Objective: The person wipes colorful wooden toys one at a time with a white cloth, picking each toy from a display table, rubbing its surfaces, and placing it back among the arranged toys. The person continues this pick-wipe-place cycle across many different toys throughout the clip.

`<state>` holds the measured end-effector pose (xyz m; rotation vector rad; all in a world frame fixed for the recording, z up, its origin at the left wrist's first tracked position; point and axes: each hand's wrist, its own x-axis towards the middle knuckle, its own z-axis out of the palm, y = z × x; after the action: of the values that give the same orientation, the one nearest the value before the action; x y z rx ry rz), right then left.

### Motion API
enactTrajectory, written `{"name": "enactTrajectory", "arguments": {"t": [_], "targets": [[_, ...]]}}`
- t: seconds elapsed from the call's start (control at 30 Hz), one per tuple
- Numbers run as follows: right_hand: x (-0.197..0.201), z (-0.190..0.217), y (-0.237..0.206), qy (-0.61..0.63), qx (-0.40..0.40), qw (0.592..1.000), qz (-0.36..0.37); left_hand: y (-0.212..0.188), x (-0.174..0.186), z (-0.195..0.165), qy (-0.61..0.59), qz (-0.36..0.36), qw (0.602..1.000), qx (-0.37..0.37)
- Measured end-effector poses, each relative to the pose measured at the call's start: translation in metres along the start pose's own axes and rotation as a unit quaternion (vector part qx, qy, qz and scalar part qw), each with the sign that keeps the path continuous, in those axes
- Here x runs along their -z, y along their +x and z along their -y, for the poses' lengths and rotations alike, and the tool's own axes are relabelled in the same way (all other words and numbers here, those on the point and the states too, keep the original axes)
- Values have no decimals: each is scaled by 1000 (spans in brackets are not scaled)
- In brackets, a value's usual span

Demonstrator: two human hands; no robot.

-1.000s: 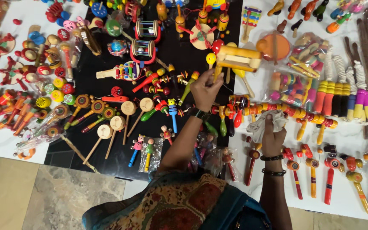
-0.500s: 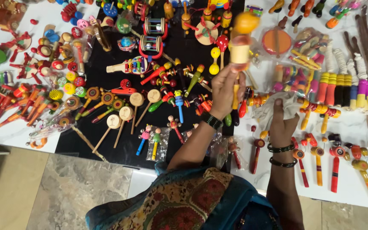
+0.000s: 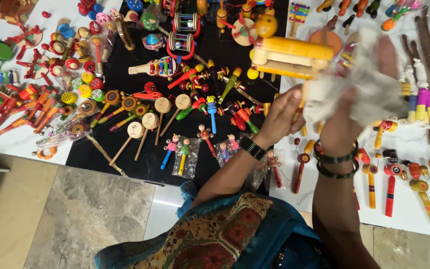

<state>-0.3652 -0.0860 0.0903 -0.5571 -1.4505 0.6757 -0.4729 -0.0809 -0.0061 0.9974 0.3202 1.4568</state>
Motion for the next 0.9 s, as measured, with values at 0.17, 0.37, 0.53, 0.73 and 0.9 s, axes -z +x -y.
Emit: {"name": "enactTrajectory", "arguments": {"t": [0.17, 0.37, 0.53, 0.73, 0.9], "targets": [[-10, -3, 20, -231, 81, 968, 60, -13, 4, 14, 35, 15, 999, -9], [-4, -30, 4, -109, -35, 993, -3, -20, 5, 5, 4, 2, 999, 33], [4, -52, -13, 21, -46, 997, -64, -12, 3, -16, 18, -42, 999, -7], [22, -65, -37, -48, -109, 992, -37, -2, 13, -41, 50, -75, 995, -41], [-1, -70, -75, -73, -146, 980, 114, 0, 23, -45, 159, -73, 983, -47]]}}
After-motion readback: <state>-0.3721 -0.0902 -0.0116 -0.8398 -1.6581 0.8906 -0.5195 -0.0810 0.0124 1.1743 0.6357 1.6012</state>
